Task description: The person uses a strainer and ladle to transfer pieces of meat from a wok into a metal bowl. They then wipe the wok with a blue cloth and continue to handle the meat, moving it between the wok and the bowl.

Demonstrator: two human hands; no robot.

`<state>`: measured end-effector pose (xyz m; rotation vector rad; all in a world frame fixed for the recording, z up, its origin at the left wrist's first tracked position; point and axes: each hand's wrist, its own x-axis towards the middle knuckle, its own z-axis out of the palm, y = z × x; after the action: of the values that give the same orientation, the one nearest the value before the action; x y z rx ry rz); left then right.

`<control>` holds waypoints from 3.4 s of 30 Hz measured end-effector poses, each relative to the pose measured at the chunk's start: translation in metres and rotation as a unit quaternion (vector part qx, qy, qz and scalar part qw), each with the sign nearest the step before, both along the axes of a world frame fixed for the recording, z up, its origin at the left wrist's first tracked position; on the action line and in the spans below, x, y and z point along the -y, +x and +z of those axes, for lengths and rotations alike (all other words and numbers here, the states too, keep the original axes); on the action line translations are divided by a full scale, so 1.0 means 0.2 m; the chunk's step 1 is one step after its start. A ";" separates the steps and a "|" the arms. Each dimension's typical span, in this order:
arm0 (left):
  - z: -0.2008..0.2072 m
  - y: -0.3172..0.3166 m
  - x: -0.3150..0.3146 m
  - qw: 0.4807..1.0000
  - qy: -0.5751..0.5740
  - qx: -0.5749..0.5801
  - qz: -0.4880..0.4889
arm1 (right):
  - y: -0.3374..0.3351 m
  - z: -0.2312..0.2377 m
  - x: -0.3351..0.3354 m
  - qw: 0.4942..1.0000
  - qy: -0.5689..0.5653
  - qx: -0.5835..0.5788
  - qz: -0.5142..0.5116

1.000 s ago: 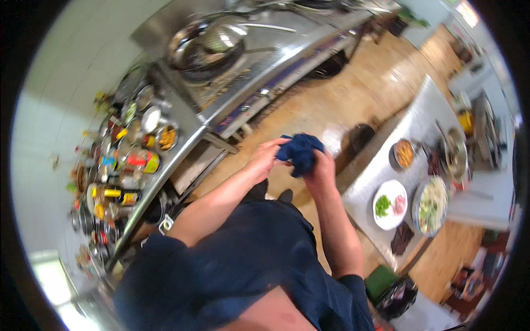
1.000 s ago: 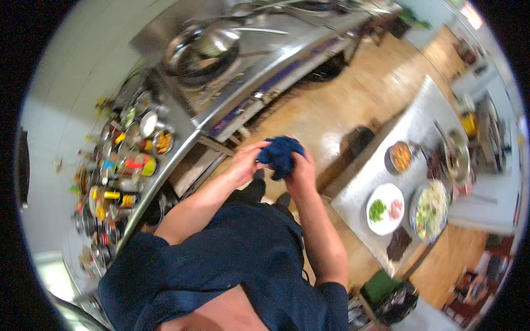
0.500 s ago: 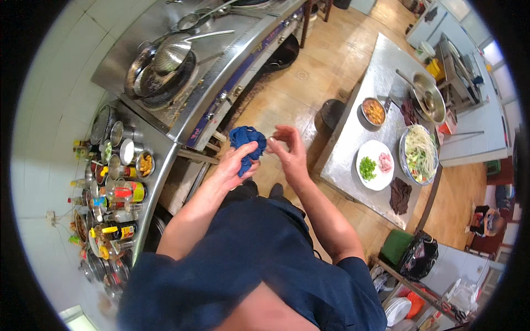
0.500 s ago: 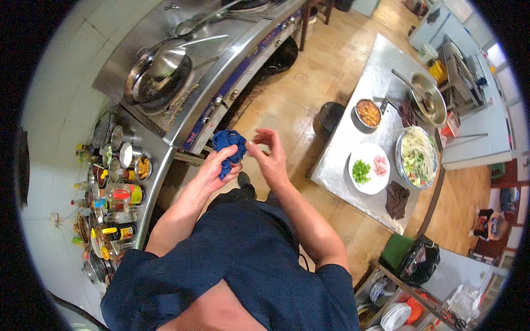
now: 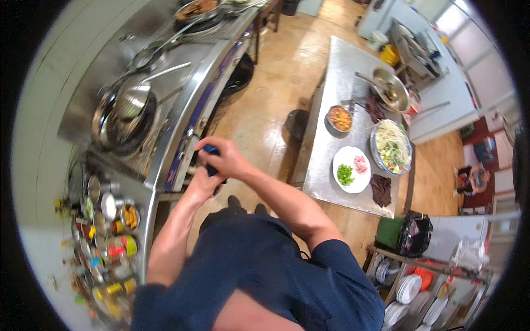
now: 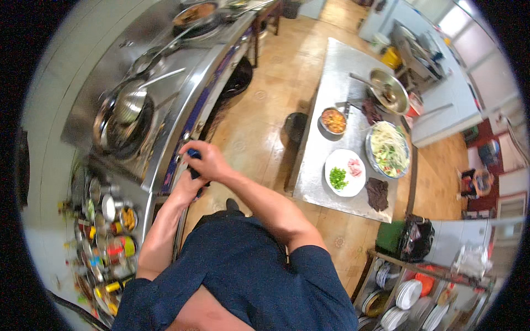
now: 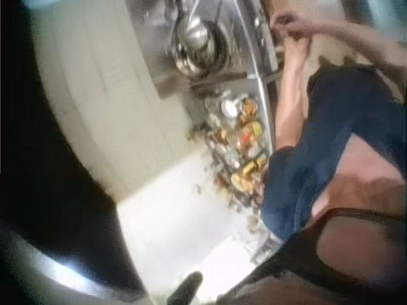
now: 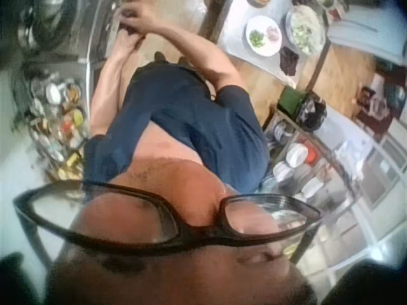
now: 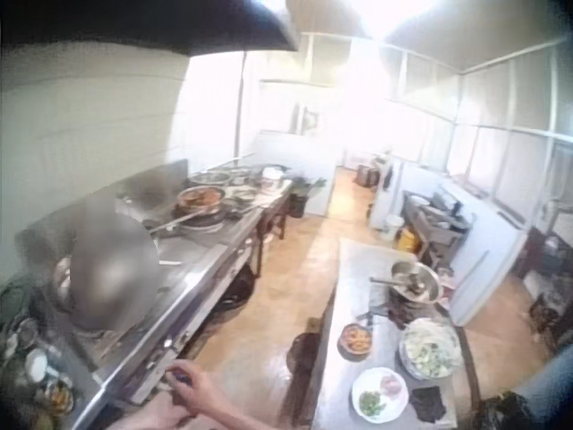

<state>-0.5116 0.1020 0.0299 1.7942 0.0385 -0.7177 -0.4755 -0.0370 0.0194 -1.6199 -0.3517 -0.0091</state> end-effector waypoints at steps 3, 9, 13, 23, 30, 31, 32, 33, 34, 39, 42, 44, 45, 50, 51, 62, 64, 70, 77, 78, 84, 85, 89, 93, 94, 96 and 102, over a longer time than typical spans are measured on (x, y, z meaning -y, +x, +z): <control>-0.18 0.18 -0.03 0.966 0.138 0.217 -0.033 | 0.14 -0.11 -0.10 0.988 -0.070 0.082 -0.109; -0.19 0.46 0.16 0.921 0.178 0.345 -0.028 | 0.39 -0.26 -0.03 0.963 -0.092 0.003 -0.254; -0.41 0.79 0.25 0.967 0.026 0.245 -0.063 | 0.58 -0.23 0.14 0.942 -0.162 -0.049 -0.290; -0.09 1.51 0.68 0.770 -0.527 -0.358 0.040 | 1.47 -0.09 0.76 0.877 0.411 -0.184 0.164; 0.05 1.97 0.73 0.762 -0.583 -0.280 0.038 | 2.16 0.08 0.78 0.853 0.359 -0.256 0.279; 0.08 2.05 0.70 0.787 -0.557 -0.261 0.056 | 2.27 0.10 0.75 0.845 0.360 -0.255 0.303; 0.10 2.13 0.67 0.810 -0.528 -0.244 0.071 | 2.37 0.15 0.70 0.848 0.347 -0.280 0.285; 0.09 2.22 0.64 0.819 -0.521 -0.228 0.077 | 2.48 0.19 0.66 0.849 0.334 -0.291 0.289; 0.10 2.32 0.61 0.845 -0.491 -0.187 0.099 | 2.60 0.22 0.61 0.850 0.320 -0.301 0.292; 0.17 2.83 0.44 0.948 -0.256 0.013 0.186 | 3.22 0.30 0.30 0.871 0.249 -0.325 0.271; 0.09 3.13 0.32 0.962 -0.017 0.167 0.217 | 3.52 0.24 0.07 0.880 0.215 -0.343 0.250; -0.05 3.31 0.21 0.902 0.118 0.354 0.215 | 3.66 0.20 -0.06 0.899 0.175 -0.326 0.236; -0.07 3.35 0.18 0.856 0.189 0.435 0.205 | 3.73 0.17 -0.11 0.897 0.174 -0.319 0.252; -0.04 3.48 0.14 0.857 0.381 0.200 0.285 | 3.93 -0.03 -0.34 0.892 0.142 -0.349 0.250; -0.06 3.50 0.14 0.848 0.403 0.194 0.284 | 3.96 -0.06 -0.37 0.885 0.138 -0.365 0.253; -0.09 3.69 0.16 0.749 0.593 0.092 0.279 | 4.18 -0.22 -0.62 0.858 0.089 -0.425 0.273; -0.02 3.74 0.17 0.754 0.595 0.093 0.263 | 4.24 -0.23 -0.65 0.857 0.095 -0.418 0.286; 0.03 3.75 0.22 0.742 0.613 0.056 0.268 | 4.23 -0.23 -0.69 0.883 0.069 -0.375 0.273; -0.06 3.78 0.33 0.735 0.598 0.025 0.319 | 4.24 -0.32 -0.62 0.915 -0.009 -0.309 0.259; -0.08 3.77 0.34 0.735 0.603 0.034 0.308 | 4.23 -0.33 -0.60 0.920 -0.038 -0.288 0.264; -0.06 3.79 0.39 0.749 0.570 0.032 0.337 | 4.25 -0.32 -0.54 0.923 -0.064 -0.270 0.268; -0.01 3.80 0.42 0.763 0.576 -0.003 0.294 | 4.26 -0.33 -0.53 0.926 -0.082 -0.261 0.262; -0.02 3.86 0.42 0.742 0.612 0.000 0.272 | 4.35 -0.36 -0.59 0.920 -0.064 -0.171 0.346; -0.01 3.90 0.39 0.719 0.627 0.037 0.297 | 4.45 -0.48 -0.69 0.939 -0.043 -0.021 0.341; 0.04 3.91 0.40 0.716 0.628 0.029 0.303 | 4.45 -0.49 -0.71 0.938 -0.047 -0.032 0.342; -0.05 3.88 0.37 0.697 0.649 0.025 0.304 | 4.31 -0.27 -0.67 0.928 -0.083 -0.162 0.325; 0.01 3.92 0.38 0.684 0.664 0.011 0.300 | 4.33 -0.16 -0.63 0.924 -0.133 -0.120 0.338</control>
<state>0.2733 0.0251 0.0327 2.8721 1.3975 -0.0607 0.3906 0.0895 -0.0130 -1.6641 -0.7281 0.7870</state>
